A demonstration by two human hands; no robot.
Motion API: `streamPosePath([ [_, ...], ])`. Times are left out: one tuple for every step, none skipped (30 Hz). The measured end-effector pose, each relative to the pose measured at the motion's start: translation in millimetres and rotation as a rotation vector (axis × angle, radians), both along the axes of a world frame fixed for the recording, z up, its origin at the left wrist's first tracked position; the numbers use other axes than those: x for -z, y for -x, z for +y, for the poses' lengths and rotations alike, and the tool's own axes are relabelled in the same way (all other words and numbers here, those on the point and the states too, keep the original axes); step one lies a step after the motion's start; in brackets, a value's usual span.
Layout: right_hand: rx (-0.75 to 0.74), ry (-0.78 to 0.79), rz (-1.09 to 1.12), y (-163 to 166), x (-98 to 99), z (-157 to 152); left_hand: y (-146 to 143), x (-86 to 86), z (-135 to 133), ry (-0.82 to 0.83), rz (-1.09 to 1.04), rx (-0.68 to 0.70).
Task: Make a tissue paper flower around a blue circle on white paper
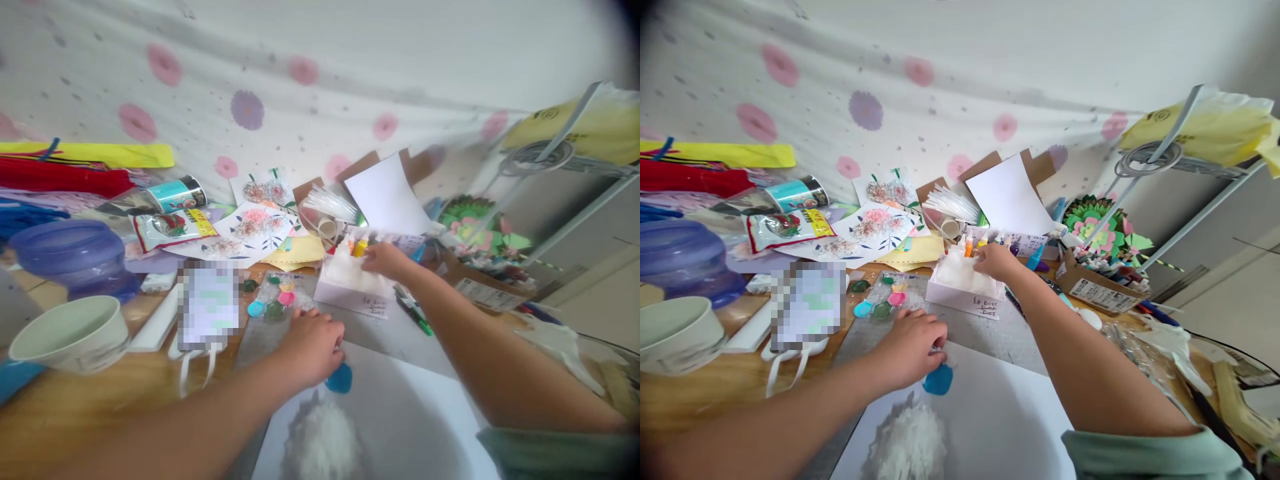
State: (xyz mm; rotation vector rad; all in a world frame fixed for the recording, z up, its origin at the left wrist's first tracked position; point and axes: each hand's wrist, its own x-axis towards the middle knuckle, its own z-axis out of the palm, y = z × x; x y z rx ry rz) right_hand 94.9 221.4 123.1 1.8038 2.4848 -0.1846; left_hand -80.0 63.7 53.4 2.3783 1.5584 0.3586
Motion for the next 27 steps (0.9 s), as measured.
streamPosePath([
  [0.016,0.0,0.017,-2.4,0.6,-0.2,0.1,-0.1,0.0,0.003,0.0,-0.001],
  [0.032,-0.002,0.037,-4.4,2.4,-0.3,0.3,-0.1,0.1,0.005,-0.001,-0.002],
  [0.05,-0.009,0.06,-5.9,5.0,-0.4,0.4,0.1,0.3,0.007,-0.002,-0.001],
  [0.069,-0.018,0.087,-7.0,7.9,-0.5,0.5,0.3,0.4,0.006,-0.002,-0.001],
  [0.09,-0.032,0.115,-7.8,10.8,-0.6,0.6,0.6,0.5,0.004,-0.003,-0.001],
  [0.11,-0.048,0.146,-8.2,13.3,-1.0,0.7,0.9,0.6,0.002,-0.003,-0.002],
  [0.129,-0.065,0.177,-8.6,15.4,-1.7,0.9,1.0,0.6,-0.001,-0.003,-0.003],
  [0.148,-0.083,0.209,-8.9,17.0,-2.8,0.9,1.0,0.6,-0.002,-0.004,-0.005],
  [0.166,-0.098,0.24,-9.5,18.3,-4.4,1.0,0.9,0.5,-0.003,-0.005,-0.006],
  [0.183,-0.111,0.269,-10.4,19.4,-6.3,0.9,0.7,0.3,-0.004,-0.006,-0.007],
  [0.2,-0.122,0.294,-11.7,20.6,-8.4,0.9,0.5,0.2,-0.006,-0.009,-0.006],
  [0.217,-0.131,0.314,-13.3,22.0,-10.7,0.7,0.3,0.1,-0.007,-0.011,-0.007],
  [0.233,-0.139,0.331,-15.1,23.6,-12.8,0.6,0.1,0.0,-0.008,-0.013,-0.007],
  [0.248,-0.146,0.345,-17.1,25.4,-14.8,0.4,0.0,0.0,-0.008,-0.015,-0.008],
  [0.259,-0.151,0.356,-18.9,27.4,-16.4,0.2,0.0,0.0,-0.007,-0.017,-0.009],
  [0.267,-0.154,0.365,-20.4,29.2,-17.6,0.1,0.0,0.1,-0.005,-0.018,-0.01],
  [0.27,-0.155,0.371,-21.5,30.9,-18.4,0.0,0.1,0.2,-0.002,-0.019,-0.01],
  [0.271,-0.156,0.373,-22.1,32.3,-18.8,0.0,0.3,0.2,0.0,-0.02,-0.011],
  [0.274,-0.16,0.375,-22.2,33.3,-18.8,0.0,0.4,0.3,0.001,-0.019,-0.011],
  [0.277,-0.168,0.378,-21.8,34.0,-18.5,0.1,0.6,0.4,0.001,-0.019,-0.011],
  [0.279,-0.177,0.382,-21.1,34.4,-18.1,0.2,0.7,0.5,0.0,-0.017,-0.012],
  [0.28,-0.188,0.391,-20.2,34.5,-17.5,0.2,0.8,0.6,-0.002,-0.016,-0.012],
  [0.282,-0.199,0.403,-19.0,34.4,-16.8,0.3,1.0,0.7,-0.004,-0.014,-0.013],
  [0.284,-0.212,0.42,-17.8,34.2,-16.0,0.3,1.3,0.8,-0.005,-0.014,-0.013],
  [0.289,-0.228,0.442,-16.6,33.8,-15.3,0.3,1.6,1.0,-0.005,-0.014,-0.014],
  [0.298,-0.248,0.467,-15.3,33.0,-14.6,0.3,2.0,1.2,-0.005,-0.015,-0.014],
  [0.309,-0.271,0.497,-14.1,31.7,-14.1,0.2,2.4,1.4,-0.006,-0.016,-0.014],
])
